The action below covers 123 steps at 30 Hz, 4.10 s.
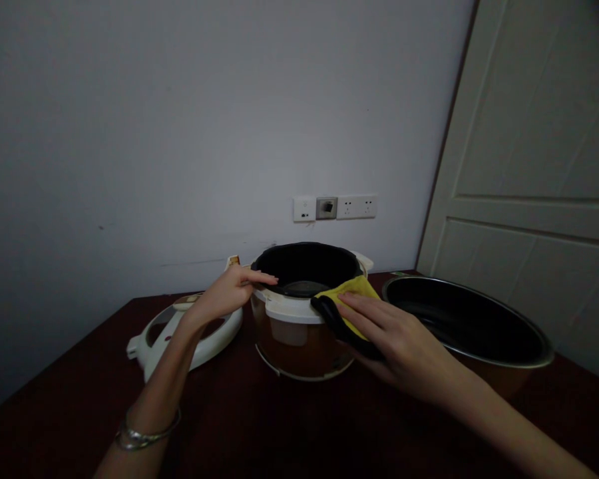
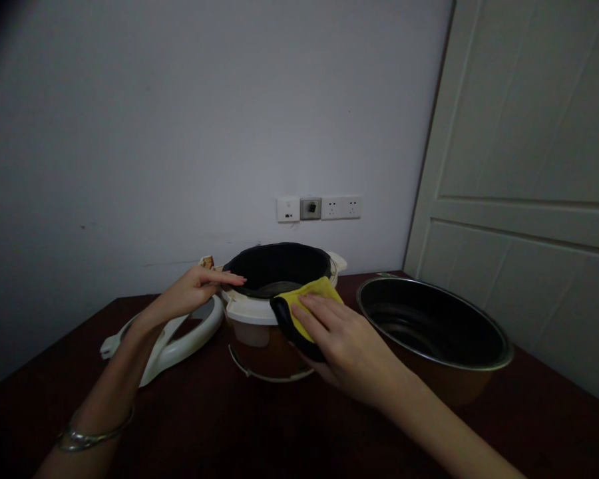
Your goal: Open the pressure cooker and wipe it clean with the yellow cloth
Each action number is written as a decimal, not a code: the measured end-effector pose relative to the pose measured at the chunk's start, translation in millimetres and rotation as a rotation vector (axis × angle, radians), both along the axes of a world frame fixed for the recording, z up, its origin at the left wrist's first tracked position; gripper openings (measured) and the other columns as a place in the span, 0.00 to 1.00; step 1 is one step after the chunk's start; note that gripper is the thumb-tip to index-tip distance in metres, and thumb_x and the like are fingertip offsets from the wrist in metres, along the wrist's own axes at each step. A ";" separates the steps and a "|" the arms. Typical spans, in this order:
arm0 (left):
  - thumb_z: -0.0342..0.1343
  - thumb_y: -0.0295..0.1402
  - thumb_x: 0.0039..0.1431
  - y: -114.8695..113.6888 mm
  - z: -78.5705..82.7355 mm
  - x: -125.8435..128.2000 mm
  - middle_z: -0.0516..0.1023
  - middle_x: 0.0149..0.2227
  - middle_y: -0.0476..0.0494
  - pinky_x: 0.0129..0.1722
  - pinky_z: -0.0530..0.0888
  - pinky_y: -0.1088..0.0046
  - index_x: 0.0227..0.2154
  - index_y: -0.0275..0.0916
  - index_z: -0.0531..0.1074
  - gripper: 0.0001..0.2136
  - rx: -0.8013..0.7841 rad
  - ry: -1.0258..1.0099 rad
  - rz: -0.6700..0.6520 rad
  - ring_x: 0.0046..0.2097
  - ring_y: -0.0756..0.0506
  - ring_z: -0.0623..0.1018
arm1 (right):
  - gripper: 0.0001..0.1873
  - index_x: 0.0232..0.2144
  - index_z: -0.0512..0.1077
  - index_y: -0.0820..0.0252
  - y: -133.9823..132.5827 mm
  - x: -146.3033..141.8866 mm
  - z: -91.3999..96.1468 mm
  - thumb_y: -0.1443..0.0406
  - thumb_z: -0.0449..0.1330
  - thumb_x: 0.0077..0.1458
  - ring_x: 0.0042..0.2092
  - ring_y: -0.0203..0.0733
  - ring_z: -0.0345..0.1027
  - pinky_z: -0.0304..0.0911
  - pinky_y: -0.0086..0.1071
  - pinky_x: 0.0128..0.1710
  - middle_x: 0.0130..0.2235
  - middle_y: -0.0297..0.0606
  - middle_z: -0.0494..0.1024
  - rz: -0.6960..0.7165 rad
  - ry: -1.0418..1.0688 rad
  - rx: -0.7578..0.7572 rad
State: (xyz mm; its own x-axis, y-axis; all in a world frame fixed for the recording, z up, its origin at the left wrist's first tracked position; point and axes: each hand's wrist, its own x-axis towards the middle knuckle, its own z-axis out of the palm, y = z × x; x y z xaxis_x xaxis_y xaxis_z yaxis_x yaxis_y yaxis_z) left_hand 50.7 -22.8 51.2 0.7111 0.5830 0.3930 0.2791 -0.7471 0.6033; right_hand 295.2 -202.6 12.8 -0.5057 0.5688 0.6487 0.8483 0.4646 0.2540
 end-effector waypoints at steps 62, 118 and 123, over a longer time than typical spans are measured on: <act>0.43 0.17 0.40 -1.6 -0.8 1.9 0.80 0.42 0.46 0.55 0.68 0.65 0.37 0.41 0.79 0.26 -0.015 -0.053 0.007 0.48 0.46 0.77 | 0.15 0.20 0.70 0.60 -5.2 12.7 27.6 0.61 0.56 0.56 0.16 0.32 0.59 0.53 0.26 0.14 0.15 0.29 0.65 -0.211 0.682 0.212; 0.57 0.41 0.52 64.4 -15.9 -49.1 0.72 0.52 0.29 0.43 0.73 0.66 0.48 0.33 0.70 0.23 -0.532 -0.554 0.210 0.47 0.42 0.76 | 0.09 0.28 0.75 0.66 84.1 -62.1 121.6 0.67 0.55 0.51 0.23 0.35 0.63 0.52 0.27 0.23 0.23 0.36 0.73 -0.011 0.463 -0.020; 0.64 0.36 0.44 68.5 -26.0 -63.4 0.64 0.59 0.32 0.49 0.71 0.62 0.53 0.38 0.66 0.30 -0.598 -0.418 -0.010 0.55 0.39 0.71 | 0.12 0.30 0.75 0.68 152.2 -85.1 120.0 0.66 0.53 0.53 0.25 0.34 0.64 0.50 0.27 0.24 0.26 0.41 0.76 -0.007 0.209 -0.219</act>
